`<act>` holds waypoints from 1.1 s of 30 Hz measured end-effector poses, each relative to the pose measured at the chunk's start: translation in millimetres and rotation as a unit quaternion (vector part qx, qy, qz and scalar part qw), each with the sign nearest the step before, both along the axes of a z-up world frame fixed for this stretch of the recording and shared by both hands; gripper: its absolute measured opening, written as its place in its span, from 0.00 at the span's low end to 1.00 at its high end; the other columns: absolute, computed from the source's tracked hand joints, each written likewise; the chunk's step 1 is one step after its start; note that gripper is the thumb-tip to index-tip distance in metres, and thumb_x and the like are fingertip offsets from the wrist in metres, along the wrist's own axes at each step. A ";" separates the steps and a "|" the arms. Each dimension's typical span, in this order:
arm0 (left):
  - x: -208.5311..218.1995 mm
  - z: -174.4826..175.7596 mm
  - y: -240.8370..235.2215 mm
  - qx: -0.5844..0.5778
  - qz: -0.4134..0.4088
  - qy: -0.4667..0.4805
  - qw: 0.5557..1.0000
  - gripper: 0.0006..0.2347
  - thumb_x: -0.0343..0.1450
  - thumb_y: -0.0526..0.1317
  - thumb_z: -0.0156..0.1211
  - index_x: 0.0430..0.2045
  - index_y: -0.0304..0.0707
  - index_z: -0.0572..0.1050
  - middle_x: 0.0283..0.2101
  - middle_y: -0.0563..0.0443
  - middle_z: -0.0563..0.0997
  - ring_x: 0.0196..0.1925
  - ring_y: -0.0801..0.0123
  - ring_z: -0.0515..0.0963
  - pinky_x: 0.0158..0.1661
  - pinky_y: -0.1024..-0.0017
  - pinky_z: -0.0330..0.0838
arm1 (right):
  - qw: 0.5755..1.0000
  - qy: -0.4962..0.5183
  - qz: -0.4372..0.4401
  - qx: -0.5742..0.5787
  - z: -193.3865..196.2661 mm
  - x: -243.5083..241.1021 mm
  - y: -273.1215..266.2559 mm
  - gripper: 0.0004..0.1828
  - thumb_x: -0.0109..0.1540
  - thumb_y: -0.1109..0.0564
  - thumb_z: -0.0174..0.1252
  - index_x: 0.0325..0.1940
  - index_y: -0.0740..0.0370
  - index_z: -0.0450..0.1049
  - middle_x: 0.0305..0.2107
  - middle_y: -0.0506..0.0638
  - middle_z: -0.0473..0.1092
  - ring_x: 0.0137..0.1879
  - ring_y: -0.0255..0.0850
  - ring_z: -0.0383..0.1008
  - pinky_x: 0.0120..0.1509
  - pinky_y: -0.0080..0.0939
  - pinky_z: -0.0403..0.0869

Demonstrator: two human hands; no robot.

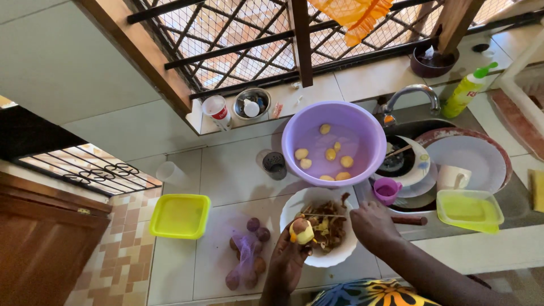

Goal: The person peels potatoes using a knife over a white plate, collecting the peels. After peeling, the person drops the peeled potatoes into a purple bowl filled with water. The person repeats this process for several potatoes taken from a mesh bag on the counter.

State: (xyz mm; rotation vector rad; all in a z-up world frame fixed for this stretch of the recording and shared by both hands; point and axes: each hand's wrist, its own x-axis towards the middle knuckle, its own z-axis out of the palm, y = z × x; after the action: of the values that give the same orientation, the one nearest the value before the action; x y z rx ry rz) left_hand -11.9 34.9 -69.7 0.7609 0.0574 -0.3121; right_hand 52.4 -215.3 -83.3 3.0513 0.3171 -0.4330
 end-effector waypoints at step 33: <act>19.2 43.3 -13.9 0.095 -0.055 -0.234 0.966 0.36 0.71 0.52 0.71 0.67 0.28 0.61 0.66 0.39 0.70 0.66 0.61 0.70 0.66 0.65 0.64 | 0.776 0.182 -0.017 0.604 128.8 -18.8 23.0 0.17 0.63 0.51 0.64 0.55 0.56 0.75 0.39 0.44 0.75 0.43 0.32 0.72 0.45 0.33 0.73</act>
State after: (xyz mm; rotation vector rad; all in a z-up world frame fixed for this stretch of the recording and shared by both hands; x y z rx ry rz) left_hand 7.2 21.0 -26.4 1.0153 -0.4066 -0.2277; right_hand 33.6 -192.3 45.5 4.1619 0.8354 -1.2523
